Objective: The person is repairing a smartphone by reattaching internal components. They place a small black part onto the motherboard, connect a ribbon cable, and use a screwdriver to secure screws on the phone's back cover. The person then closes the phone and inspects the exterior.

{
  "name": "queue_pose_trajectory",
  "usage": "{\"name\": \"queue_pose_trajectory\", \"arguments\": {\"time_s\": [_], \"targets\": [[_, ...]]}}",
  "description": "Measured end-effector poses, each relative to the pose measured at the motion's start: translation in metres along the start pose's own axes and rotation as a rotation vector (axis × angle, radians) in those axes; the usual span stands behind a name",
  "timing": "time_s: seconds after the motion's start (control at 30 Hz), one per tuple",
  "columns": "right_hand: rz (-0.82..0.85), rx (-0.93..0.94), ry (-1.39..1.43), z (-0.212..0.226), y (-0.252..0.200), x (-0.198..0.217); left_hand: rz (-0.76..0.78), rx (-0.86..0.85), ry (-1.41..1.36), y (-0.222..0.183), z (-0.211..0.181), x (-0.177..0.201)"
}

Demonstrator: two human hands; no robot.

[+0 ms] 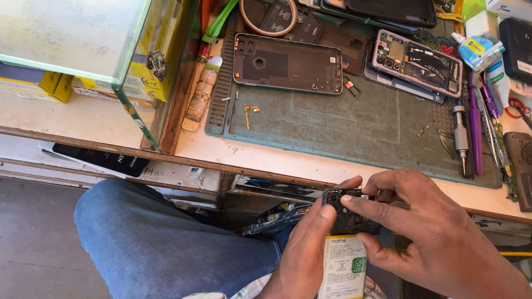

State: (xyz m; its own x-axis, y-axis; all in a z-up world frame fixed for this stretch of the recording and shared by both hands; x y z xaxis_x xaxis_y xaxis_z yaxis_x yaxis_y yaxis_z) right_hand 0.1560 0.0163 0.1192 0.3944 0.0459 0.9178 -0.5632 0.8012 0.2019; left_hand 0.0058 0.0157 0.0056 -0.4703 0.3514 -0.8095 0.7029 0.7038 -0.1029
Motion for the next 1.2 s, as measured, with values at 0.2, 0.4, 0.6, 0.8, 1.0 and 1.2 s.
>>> {"name": "queue_pose_trajectory", "arguments": {"time_s": [0.2,0.4,0.6,0.8,1.0,1.2], "targets": [[0.020,-0.034,0.010,0.000,-0.001,0.000,0.030,-0.043,-0.037,0.001,0.001,0.001],[0.006,0.022,0.006,0.002,0.001,0.001,-0.098,-0.094,0.285,-0.002,-0.005,-0.001],[0.012,0.059,-0.025,0.002,0.004,-0.005,-0.139,-0.031,0.259,0.000,-0.007,-0.004],[-0.028,0.018,-0.059,0.006,0.001,-0.002,-0.224,0.051,0.304,-0.001,-0.005,0.003],[-0.120,0.056,-0.141,0.006,-0.004,-0.002,-0.269,-0.015,0.442,0.000,0.002,0.009],[-0.234,-0.145,0.151,-0.019,-0.029,-0.009,-0.133,-0.043,0.294,-0.002,-0.002,0.002]]}}
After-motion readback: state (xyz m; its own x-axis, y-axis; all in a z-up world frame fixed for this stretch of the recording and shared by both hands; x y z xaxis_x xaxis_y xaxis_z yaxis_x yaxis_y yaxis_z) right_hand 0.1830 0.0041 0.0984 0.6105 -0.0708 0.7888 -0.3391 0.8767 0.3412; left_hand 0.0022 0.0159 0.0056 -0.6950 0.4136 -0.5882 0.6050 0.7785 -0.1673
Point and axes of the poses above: each hand's wrist, its own y-axis towards the middle knuckle, its own x-axis out of the back of the hand, z = x × y, the point moved 2 cm from there along y, towards the middle knuckle, and after that the axes turned 10 degrees about x, right-handed, at the moved point
